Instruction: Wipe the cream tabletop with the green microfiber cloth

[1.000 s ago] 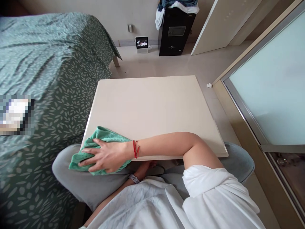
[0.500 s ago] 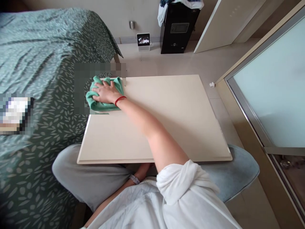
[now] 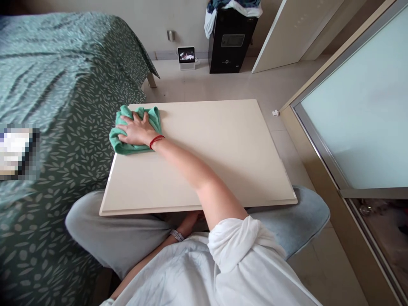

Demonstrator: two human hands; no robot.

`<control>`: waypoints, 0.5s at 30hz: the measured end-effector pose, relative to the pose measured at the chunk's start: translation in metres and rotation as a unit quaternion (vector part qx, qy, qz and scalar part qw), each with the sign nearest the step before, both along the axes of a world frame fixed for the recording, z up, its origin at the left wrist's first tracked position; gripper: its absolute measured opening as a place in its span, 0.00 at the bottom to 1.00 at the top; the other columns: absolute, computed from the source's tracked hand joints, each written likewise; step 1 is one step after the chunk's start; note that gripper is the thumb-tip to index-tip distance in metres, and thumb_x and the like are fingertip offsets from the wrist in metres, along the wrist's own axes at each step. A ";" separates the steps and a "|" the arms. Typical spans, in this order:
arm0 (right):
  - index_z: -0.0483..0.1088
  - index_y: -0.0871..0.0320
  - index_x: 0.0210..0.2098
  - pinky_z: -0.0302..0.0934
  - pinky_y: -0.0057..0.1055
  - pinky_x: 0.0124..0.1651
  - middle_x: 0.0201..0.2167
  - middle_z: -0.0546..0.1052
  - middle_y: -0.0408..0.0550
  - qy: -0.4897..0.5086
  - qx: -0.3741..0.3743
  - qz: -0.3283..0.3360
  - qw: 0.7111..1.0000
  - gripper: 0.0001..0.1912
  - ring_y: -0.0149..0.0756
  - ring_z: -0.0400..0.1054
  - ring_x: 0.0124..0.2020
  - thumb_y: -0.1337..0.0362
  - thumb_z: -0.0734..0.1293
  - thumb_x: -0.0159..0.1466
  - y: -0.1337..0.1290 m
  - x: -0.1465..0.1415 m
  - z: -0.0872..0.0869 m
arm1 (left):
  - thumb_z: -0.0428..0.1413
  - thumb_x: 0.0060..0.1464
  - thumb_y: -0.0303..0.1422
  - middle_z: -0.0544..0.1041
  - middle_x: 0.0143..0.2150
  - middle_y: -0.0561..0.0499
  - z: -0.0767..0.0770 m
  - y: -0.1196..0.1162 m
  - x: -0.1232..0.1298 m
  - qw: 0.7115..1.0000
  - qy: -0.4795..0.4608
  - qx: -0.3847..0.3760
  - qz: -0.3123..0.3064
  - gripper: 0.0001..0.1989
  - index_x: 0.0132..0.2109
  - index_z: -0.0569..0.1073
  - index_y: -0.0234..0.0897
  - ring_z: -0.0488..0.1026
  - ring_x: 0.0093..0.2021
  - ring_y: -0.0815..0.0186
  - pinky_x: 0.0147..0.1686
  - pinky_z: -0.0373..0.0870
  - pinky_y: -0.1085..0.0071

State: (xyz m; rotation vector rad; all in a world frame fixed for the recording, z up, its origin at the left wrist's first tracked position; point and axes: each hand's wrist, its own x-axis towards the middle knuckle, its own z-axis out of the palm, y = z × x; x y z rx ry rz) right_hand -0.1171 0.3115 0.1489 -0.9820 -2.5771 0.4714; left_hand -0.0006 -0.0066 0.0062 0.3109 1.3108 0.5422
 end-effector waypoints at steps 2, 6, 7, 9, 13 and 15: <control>0.82 0.51 0.75 0.46 0.81 0.80 0.86 0.67 0.56 -0.015 0.026 0.058 0.998 0.32 0.78 0.57 0.83 0.51 0.68 0.75 -0.029 0.008 0.000 | 0.48 0.38 0.35 0.73 0.29 0.41 -0.002 -0.001 -0.001 1.000 -0.009 0.000 -0.003 0.13 0.29 0.69 0.29 0.69 0.27 0.65 0.32 0.63 0.70; 0.78 0.48 0.78 0.52 0.84 0.78 0.84 0.71 0.57 -0.060 0.082 0.191 0.976 0.31 0.78 0.59 0.83 0.53 0.65 0.79 -0.106 0.028 0.007 | 0.47 0.39 0.34 0.73 0.29 0.43 0.002 -0.001 -0.003 1.000 -0.017 -0.001 -0.001 0.13 0.32 0.68 0.30 0.68 0.27 0.66 0.32 0.63 0.70; 0.77 0.47 0.79 0.54 0.84 0.78 0.84 0.71 0.56 -0.069 0.097 0.227 0.966 0.30 0.77 0.59 0.83 0.54 0.64 0.80 -0.126 0.035 0.010 | 0.47 0.39 0.34 0.72 0.28 0.43 0.003 -0.001 -0.003 1.000 -0.018 0.000 0.000 0.13 0.32 0.67 0.31 0.68 0.27 0.66 0.32 0.63 0.70; 0.74 0.43 0.81 0.58 0.79 0.79 0.86 0.69 0.52 -0.081 0.127 0.303 0.941 0.30 0.72 0.59 0.85 0.56 0.64 0.82 -0.162 0.051 0.018 | 0.48 0.38 0.34 0.72 0.28 0.44 0.005 0.000 -0.004 1.000 -0.020 0.001 0.001 0.12 0.32 0.67 0.31 0.68 0.27 0.67 0.32 0.63 0.71; 0.77 0.40 0.78 0.62 0.73 0.80 0.88 0.64 0.43 -0.095 0.162 0.416 0.890 0.31 0.65 0.56 0.87 0.62 0.69 0.78 -0.195 0.078 0.031 | 0.49 0.37 0.33 0.72 0.28 0.44 0.009 0.000 -0.005 1.000 -0.020 -0.002 0.000 0.12 0.32 0.68 0.31 0.68 0.26 0.67 0.31 0.62 0.72; 0.78 0.41 0.77 0.61 0.71 0.81 0.88 0.64 0.43 -0.095 0.150 0.439 0.881 0.31 0.63 0.58 0.87 0.63 0.69 0.77 -0.191 0.082 0.034 | 0.48 0.38 0.34 0.73 0.29 0.44 0.009 0.000 -0.004 1.000 -0.019 -0.006 0.002 0.13 0.32 0.68 0.31 0.68 0.26 0.67 0.31 0.62 0.72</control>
